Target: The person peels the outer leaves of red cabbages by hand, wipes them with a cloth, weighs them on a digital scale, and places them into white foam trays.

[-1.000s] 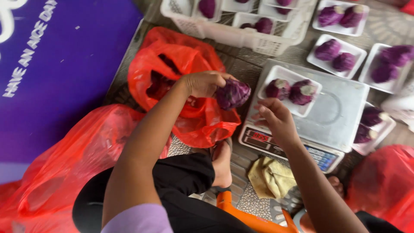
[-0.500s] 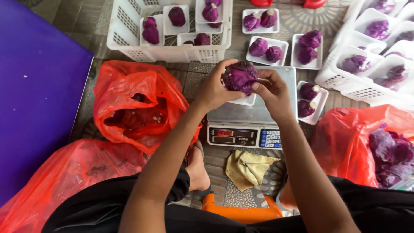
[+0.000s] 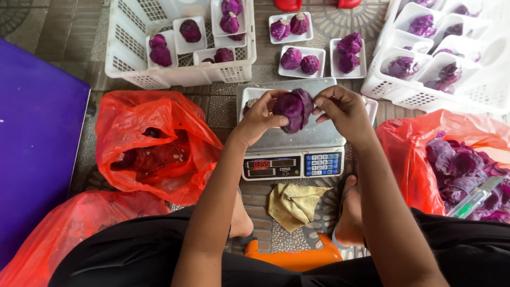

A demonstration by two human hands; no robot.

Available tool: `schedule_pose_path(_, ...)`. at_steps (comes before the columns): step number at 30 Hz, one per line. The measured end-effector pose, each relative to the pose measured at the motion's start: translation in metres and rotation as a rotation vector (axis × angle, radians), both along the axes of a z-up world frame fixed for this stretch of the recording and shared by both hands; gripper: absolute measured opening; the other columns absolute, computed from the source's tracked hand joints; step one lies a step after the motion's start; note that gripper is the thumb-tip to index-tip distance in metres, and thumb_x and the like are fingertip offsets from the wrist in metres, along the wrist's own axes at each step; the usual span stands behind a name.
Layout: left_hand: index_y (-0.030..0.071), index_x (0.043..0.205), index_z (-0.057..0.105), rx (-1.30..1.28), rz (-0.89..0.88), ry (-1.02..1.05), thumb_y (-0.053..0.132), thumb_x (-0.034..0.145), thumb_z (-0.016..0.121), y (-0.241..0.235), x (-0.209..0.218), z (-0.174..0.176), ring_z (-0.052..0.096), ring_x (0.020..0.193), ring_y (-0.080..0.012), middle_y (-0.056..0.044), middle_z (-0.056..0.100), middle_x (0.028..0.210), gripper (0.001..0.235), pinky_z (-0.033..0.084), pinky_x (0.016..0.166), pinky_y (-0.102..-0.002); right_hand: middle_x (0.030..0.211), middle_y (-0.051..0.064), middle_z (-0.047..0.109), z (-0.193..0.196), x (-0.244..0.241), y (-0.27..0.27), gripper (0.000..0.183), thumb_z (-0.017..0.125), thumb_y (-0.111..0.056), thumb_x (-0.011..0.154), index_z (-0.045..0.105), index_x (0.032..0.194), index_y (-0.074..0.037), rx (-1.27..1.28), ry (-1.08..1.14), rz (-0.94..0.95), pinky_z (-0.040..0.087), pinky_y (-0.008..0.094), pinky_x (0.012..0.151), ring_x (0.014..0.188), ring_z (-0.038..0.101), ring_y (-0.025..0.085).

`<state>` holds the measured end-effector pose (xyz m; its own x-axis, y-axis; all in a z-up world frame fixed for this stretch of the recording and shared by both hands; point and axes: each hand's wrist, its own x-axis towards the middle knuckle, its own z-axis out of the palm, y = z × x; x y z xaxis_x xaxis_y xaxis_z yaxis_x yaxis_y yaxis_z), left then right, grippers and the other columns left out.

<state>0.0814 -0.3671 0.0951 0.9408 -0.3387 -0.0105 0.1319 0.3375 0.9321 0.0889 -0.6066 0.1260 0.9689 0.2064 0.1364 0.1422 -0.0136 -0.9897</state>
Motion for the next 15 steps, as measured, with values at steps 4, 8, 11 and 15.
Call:
schedule_pose_path(4, 0.018, 0.135, 0.054, -0.047, 0.006, 0.078, 0.013, 0.083, 0.085, -0.019, 0.014, -0.008, 0.065, 0.096, -0.012, 0.001, 0.063, 0.11, 0.061, 0.061, 0.077, -0.026, 0.109, 0.018, 0.054, 0.019, -0.01, -0.006, 0.046, 0.09, -0.01, 0.082, 0.065, 0.116, 0.007, -0.115, -0.188, 0.032, 0.063, 0.039, 0.071, 0.093, 0.071, 0.033)
schedule_pose_path(8, 0.014, 0.135, 0.054, -0.043, 0.039, 0.026, 0.016, 0.075, 0.095, -0.045, 0.017, -0.015, 0.064, 0.097, -0.0153, -0.003, 0.059, 0.109, 0.073, 0.062, 0.075, -0.03, 0.11, 0.015, 0.062, 0.027, -0.021, -0.005, 0.016, 0.082, -0.003, 0.088, 0.073, 0.099, 0.001, -0.344, -0.24, -0.188, 0.061, 0.038, 0.074, 0.089, 0.074, 0.032)
schedule_pose_path(11, 0.013, 0.135, 0.053, -0.06, 0.023, 0.064, 0.017, 0.074, 0.095, -0.062, 0.015, -0.017, 0.063, 0.098, -0.0187, -0.005, 0.056, 0.11, 0.074, 0.062, 0.076, -0.034, 0.105, 0.015, 0.065, 0.002, -0.017, -0.021, 0.007, 0.074, -0.003, 0.09, 0.072, 0.096, -0.002, -0.396, -0.243, -0.31, 0.061, 0.04, 0.071, 0.085, 0.074, 0.034)
schedule_pose_path(15, 0.015, 0.137, 0.051, -0.145, -0.076, 0.175, 0.016, 0.075, 0.09, -0.081, 0.022, -0.037, 0.064, 0.098, -0.0203, -0.005, 0.052, 0.112, 0.073, 0.064, 0.079, -0.036, 0.103, 0.023, 0.068, 0.014, -0.024, -0.038, 0.011, 0.054, -0.004, 0.094, 0.057, 0.103, 0.002, -0.152, 0.05, -0.355, 0.063, 0.036, 0.063, 0.076, 0.072, 0.028)
